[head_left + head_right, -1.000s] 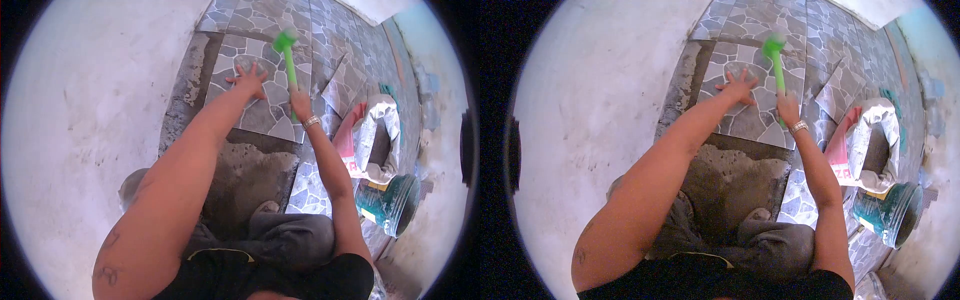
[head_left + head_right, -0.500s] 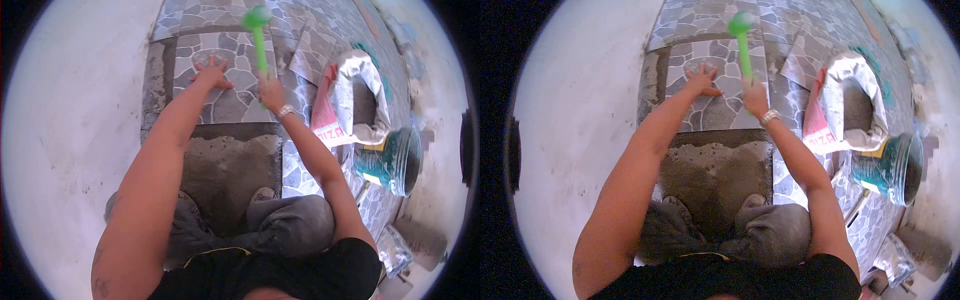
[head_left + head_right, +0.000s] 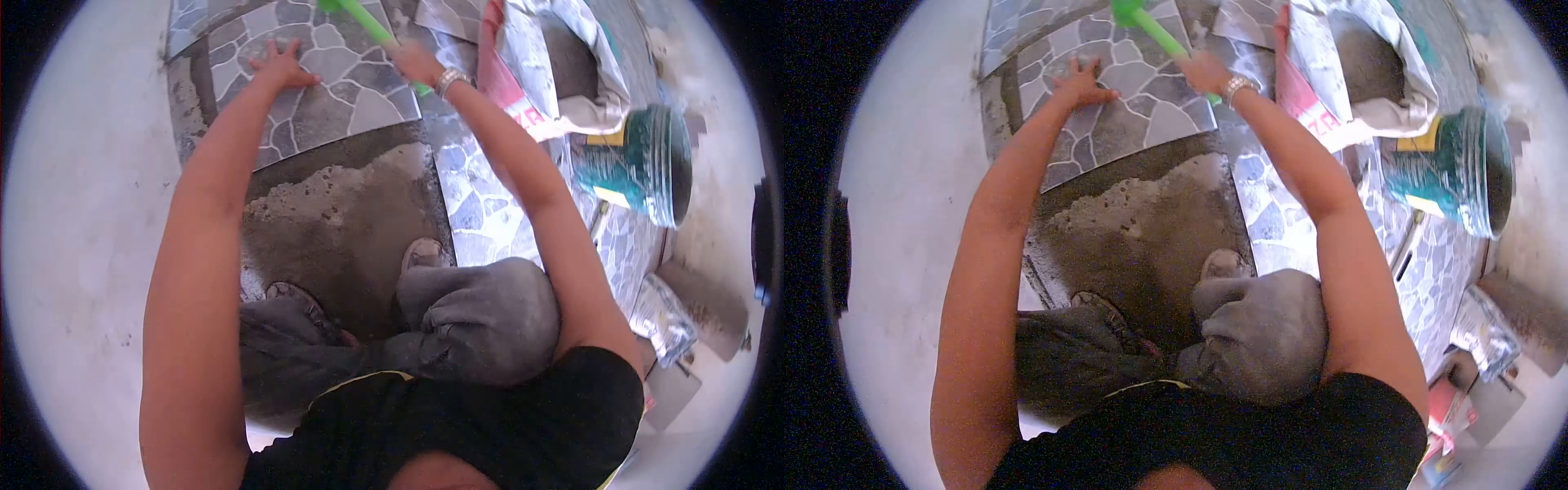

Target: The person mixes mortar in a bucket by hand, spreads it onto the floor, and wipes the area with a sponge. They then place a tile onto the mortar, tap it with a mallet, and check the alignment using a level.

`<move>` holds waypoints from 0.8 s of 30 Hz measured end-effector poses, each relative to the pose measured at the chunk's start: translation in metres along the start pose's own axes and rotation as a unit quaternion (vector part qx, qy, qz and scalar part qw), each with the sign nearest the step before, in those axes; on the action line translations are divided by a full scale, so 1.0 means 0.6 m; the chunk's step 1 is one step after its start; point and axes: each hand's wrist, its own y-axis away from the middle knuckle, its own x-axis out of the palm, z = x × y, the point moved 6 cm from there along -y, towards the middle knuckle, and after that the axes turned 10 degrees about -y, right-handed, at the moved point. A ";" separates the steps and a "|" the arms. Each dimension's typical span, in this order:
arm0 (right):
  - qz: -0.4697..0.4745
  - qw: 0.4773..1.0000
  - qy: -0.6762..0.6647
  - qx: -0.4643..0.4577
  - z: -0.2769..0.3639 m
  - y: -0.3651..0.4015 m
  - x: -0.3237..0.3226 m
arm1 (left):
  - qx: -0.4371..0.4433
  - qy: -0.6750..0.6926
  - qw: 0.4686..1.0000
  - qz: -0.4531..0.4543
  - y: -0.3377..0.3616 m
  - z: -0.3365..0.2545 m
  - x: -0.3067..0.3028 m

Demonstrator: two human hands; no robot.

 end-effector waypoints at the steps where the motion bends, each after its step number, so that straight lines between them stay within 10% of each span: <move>1: 0.007 1.000 0.005 -0.016 0.002 0.006 -0.007 | 0.006 -0.007 1.000 -0.012 -0.005 -0.002 0.005; 10: -0.108 0.979 -0.176 0.002 0.131 0.052 -0.044 | 0.004 0.017 0.998 -0.055 -0.032 0.010 0.013; 15: -0.197 0.949 0.120 -0.213 -0.010 0.013 0.031 | -0.022 0.060 0.998 -0.023 -0.020 0.006 0.009; 18: -0.096 0.981 -0.123 0.115 0.071 0.037 0.003 | -0.002 0.041 0.999 -0.019 0.003 -0.002 -0.016; 24: -0.217 0.975 -0.047 -0.002 0.088 0.014 0.008 | 0.005 0.041 0.999 -0.012 0.007 -0.006 -0.023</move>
